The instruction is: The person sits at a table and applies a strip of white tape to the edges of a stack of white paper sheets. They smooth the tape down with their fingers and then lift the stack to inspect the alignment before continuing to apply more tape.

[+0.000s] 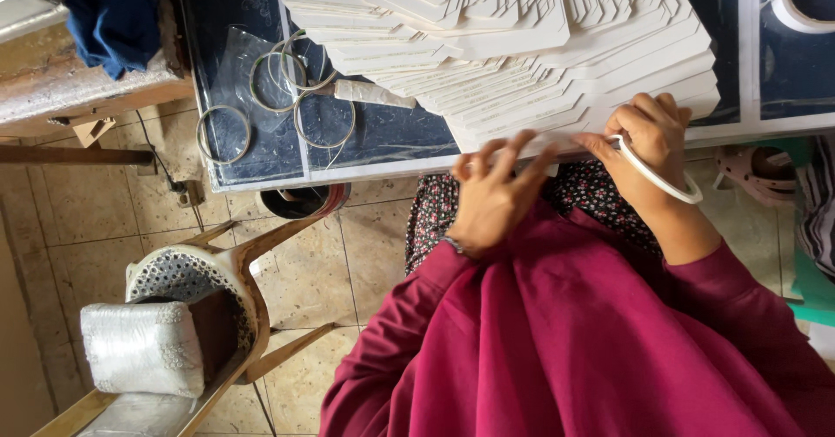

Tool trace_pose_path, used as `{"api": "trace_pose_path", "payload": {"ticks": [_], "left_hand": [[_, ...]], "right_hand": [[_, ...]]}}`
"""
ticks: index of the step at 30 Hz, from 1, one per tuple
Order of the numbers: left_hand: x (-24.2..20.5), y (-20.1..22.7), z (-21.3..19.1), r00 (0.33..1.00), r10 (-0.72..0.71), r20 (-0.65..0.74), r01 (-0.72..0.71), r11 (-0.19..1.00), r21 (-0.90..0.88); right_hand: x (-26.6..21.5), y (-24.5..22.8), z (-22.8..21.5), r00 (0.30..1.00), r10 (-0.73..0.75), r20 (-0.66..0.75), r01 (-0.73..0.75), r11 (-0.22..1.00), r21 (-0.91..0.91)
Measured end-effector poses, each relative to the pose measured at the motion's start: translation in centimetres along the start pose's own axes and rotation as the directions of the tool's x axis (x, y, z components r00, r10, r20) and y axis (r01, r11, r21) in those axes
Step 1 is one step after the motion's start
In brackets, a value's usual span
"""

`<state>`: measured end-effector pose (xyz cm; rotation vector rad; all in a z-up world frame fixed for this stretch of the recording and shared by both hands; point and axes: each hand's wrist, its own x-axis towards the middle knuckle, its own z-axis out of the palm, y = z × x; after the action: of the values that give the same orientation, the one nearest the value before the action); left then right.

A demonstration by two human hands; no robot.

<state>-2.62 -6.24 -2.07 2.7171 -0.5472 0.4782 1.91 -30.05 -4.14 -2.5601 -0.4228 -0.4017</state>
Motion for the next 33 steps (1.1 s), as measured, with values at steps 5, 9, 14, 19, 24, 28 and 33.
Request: {"api": "trace_pose_path", "payload": {"ticks": [5, 9, 14, 19, 24, 28, 33], "left_hand": [[-0.6, 1.3, 0.9, 0.985, 0.171, -0.021, -0.172, 0.969, -0.176], [-1.9, 1.6, 1.8, 0.992, 0.063, 0.111, -0.055, 0.995, -0.08], [-1.4, 1.2, 1.2, 0.984, 0.113, 0.135, -0.098, 0.989, -0.113], [-0.1, 1.4, -0.5, 0.987, 0.141, 0.076, -0.127, 0.978, -0.167], [4.7, -0.9, -1.7, 0.998, 0.06, 0.026, -0.037, 0.851, -0.523], [7.2, -1.3, 2.2, 0.983, -0.164, 0.087, 0.185, 0.821, -0.54], [9.1, 0.5, 2.7, 0.896, -0.349, 0.274, 0.425, 0.852, -0.305]], "right_hand": [[2.2, -2.2, -4.4, 0.982, -0.188, 0.007, 0.186, 0.973, 0.138], [1.5, -0.6, -2.5, 0.93, -0.335, -0.153, 0.354, 0.928, 0.117], [1.7, 0.4, -0.1, 0.88, -0.41, -0.241, 0.431, 0.901, 0.041], [4.2, 0.5, -0.1, 0.859, -0.458, -0.227, 0.464, 0.885, -0.029], [5.2, -1.1, -3.6, 0.94, -0.304, 0.154, 0.281, 0.947, 0.158], [4.3, -2.4, -4.5, 0.955, -0.286, 0.077, 0.261, 0.935, 0.241], [1.9, -1.9, -3.1, 0.988, -0.136, -0.076, 0.146, 0.979, 0.145]]}}
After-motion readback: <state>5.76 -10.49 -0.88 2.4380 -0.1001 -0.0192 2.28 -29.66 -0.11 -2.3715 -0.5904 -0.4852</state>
